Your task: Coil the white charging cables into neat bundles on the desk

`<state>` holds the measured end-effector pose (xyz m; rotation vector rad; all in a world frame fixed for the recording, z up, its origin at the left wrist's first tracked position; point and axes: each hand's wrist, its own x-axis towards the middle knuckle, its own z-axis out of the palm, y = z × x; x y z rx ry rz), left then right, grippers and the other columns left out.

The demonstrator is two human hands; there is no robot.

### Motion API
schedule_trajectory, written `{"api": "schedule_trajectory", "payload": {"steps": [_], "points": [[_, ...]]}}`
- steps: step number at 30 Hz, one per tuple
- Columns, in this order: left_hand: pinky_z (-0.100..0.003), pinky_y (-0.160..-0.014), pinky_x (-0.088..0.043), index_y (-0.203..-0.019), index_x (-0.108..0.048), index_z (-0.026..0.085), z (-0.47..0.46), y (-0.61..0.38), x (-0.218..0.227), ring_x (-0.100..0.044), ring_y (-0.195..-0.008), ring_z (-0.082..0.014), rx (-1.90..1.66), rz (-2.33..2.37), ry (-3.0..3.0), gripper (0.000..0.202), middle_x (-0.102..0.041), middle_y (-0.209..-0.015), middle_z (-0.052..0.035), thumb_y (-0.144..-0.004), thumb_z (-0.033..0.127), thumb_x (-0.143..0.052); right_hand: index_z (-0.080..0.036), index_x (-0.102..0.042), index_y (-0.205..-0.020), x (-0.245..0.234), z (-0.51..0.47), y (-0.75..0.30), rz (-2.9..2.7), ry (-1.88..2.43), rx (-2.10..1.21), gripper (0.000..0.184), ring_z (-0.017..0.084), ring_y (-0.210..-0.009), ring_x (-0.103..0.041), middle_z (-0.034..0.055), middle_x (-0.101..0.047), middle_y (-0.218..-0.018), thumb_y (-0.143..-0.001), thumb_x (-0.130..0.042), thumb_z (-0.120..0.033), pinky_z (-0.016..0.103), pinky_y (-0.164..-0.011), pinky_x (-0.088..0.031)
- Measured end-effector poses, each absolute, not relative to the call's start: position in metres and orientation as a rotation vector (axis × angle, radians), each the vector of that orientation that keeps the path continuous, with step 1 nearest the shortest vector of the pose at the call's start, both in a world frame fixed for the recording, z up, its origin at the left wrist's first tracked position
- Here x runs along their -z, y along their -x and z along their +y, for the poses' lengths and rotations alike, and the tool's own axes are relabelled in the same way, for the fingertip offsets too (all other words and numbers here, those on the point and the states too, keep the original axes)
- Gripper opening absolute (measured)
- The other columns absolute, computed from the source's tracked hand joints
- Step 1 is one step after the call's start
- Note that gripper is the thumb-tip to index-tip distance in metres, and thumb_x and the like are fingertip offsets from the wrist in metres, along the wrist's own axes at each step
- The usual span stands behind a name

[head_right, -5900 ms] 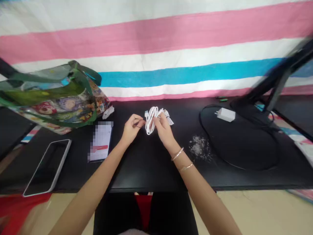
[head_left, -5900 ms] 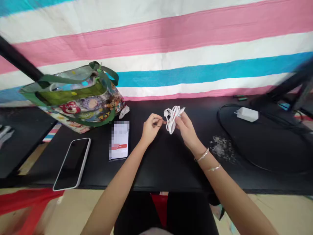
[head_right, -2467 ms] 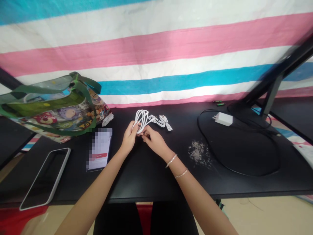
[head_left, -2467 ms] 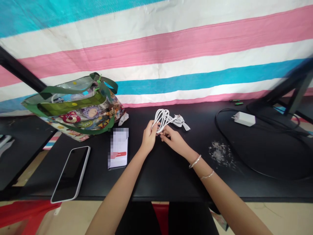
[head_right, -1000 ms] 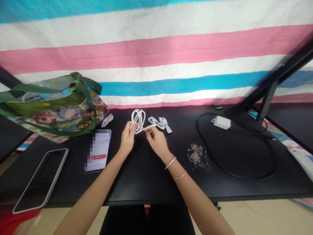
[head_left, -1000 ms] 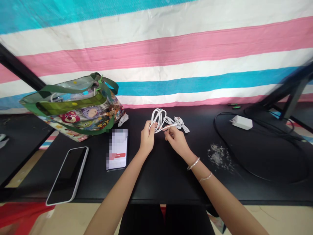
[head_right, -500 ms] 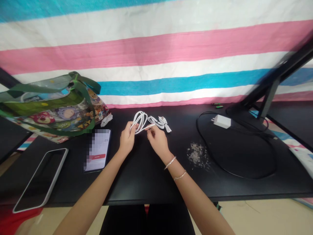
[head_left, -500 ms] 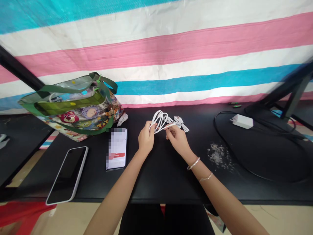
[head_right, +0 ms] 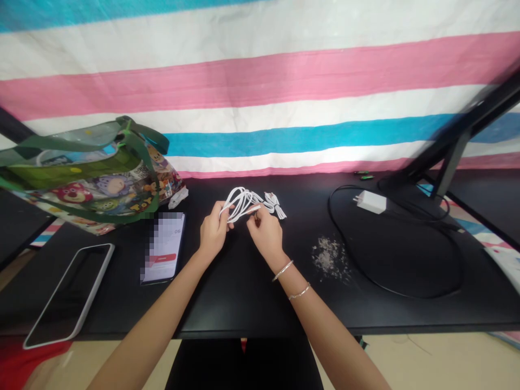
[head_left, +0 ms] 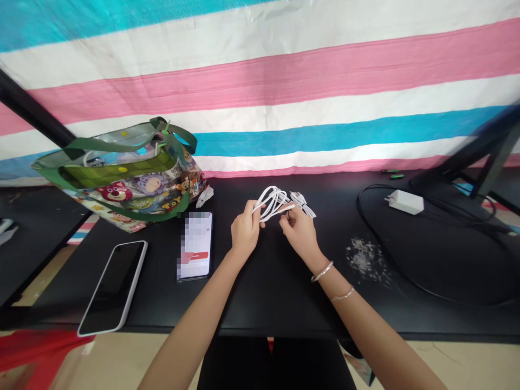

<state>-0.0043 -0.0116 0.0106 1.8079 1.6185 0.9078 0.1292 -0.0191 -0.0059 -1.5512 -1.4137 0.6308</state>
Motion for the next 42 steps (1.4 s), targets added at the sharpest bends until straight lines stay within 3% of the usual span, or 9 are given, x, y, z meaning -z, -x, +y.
{"api": "schedule_trajectory", "payload": {"steps": [10, 17, 21, 25, 29, 35, 42], "points": [[-0.021, -0.061, -0.041, -0.101, -0.058, 0.023, -0.014, 0.004, -0.008, -0.061, -0.057, -0.014, -0.917, 1.559, -1.93, 0.025, -0.059, -0.054, 0.0066, -0.091, 0.022, -0.036, -0.025, -0.052, -0.075, -0.003, -0.021, -0.131, -1.342, 1.685, -0.655, 0.014, 0.015, -0.042, -0.05, -0.007, -0.049, -0.046, -0.064, -0.049, -0.017, 0.026, -0.05, -0.036], [-0.021, -0.06, -0.04, -0.098, -0.057, 0.023, -0.014, 0.003, -0.007, -0.059, -0.055, -0.0142, -0.886, 1.504, -1.979, 0.022, -0.058, -0.054, 0.0065, -0.09, 0.023, -0.036, -0.025, -0.049, -0.075, 0.002, -0.02, -0.134, -1.371, 1.664, -0.61, 0.002, 0.015, -0.044, -0.05, -0.0052, -0.052, -0.052, -0.074, -0.05, -0.025, 0.026, -0.049, -0.036], [-0.022, -0.059, -0.039, -0.098, -0.057, 0.024, -0.014, 0.003, -0.008, -0.059, -0.055, -0.0147, -0.892, 1.534, -1.968, 0.022, -0.057, -0.053, 0.0067, -0.089, 0.024, -0.037, -0.026, -0.054, -0.08, 0.012, -0.018, -0.135, -1.487, 1.62, -0.533, 0.01, 0.017, -0.053, -0.054, -0.0032, -0.055, -0.057, -0.072, -0.053, -0.02, 0.027, -0.051, -0.038], [-0.022, -0.061, -0.04, -0.102, -0.059, 0.023, -0.013, 0.004, -0.009, -0.059, -0.056, -0.0141, -0.954, 1.561, -1.863, 0.026, -0.055, -0.053, 0.007, -0.09, 0.024, -0.035, -0.025, -0.06, -0.089, 0.02, -0.014, -0.137, -1.632, 1.472, -0.449, 0.022, 0.022, -0.077, -0.059, 0.0021, -0.059, -0.074, -0.068, -0.056, -0.016, 0.034, -0.067, -0.048], [-0.022, -0.062, -0.04, -0.103, -0.059, 0.022, -0.01, 0.004, -0.01, -0.059, -0.057, -0.0136, -0.98, 1.555, -1.751, 0.028, -0.054, -0.053, 0.0069, -0.091, 0.023, -0.034, -0.022, -0.061, -0.092, 0.018, -0.013, -0.139, -1.691, 1.325, -0.542, 0.025, 0.024, -0.087, -0.059, 0.0054, -0.062, -0.087, -0.067, -0.063, -0.021, 0.043, -0.083, -0.048], [-0.023, -0.061, -0.04, -0.105, -0.059, 0.022, -0.009, 0.004, -0.007, -0.059, -0.058, -0.014, -0.919, 1.479, -1.786, 0.028, -0.053, -0.051, 0.0075, -0.091, 0.024, -0.035, -0.019, -0.057, -0.108, 0.011, -0.013, -0.138, -1.644, 1.15, -0.95, 0.032, 0.018, -0.076, -0.061, 0.0057, -0.065, -0.092, -0.081, -0.054, -0.036, 0.031, -0.065, -0.05], [-0.023, -0.063, -0.042, -0.105, -0.056, 0.026, -0.013, 0.002, -0.011, -0.061, -0.059, -0.0156, -0.741, 1.425, -1.955, 0.024, -0.057, -0.056, 0.0072, -0.09, 0.026, -0.037, -0.02, -0.054, -0.091, 0.018, -0.013, -0.135, -1.441, 1.242, -0.882, 0.023, 0.018, -0.065, -0.06, 0.0046, -0.065, -0.079, -0.077, -0.057, -0.038, 0.033, -0.061, -0.05]]}}
